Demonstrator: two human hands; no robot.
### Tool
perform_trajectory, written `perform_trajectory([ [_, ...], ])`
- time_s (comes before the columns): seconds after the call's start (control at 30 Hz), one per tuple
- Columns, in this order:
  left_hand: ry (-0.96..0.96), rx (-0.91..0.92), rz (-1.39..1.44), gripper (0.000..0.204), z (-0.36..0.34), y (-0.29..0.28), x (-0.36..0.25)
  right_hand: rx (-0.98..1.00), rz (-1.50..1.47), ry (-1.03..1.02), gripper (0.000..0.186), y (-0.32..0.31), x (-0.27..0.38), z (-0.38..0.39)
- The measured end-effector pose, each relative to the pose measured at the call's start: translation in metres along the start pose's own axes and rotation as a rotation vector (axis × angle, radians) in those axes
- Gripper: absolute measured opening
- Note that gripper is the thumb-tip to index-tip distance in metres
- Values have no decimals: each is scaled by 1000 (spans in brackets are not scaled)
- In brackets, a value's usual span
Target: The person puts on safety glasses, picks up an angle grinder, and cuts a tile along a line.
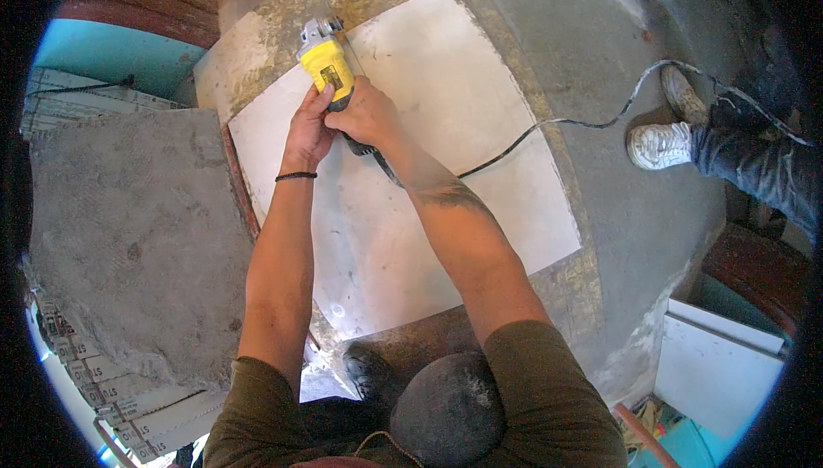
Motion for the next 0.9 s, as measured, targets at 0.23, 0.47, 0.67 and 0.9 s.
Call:
perform_trajectory([
  [0.23, -12, 12, -9, 50, -5, 1, -1, -56, -25, -47, 77, -2, -3, -5],
  [0.47, -55, -40, -45, 46, -6, -3, -4, -60, -57, -55, 78, -1, 3, -6],
  [0.67, -62, -44, -56, 49, -5, 0, -9, -64, -34, -43, 77, -2, 3, -8],
  [0.9, -69, -52, -95, 53, -6, 1, -10, -63, -57, -67, 78, 1, -3, -11],
])
Point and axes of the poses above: each hand's wrist, its own z-axis away from the middle knuckle, its own y-axis out of the palm, x = y × z, the point moved 5 cm from there along -z, towards the middle knuckle, and after that the axes turned 11 degrees about -y, right-handed, at the moved point
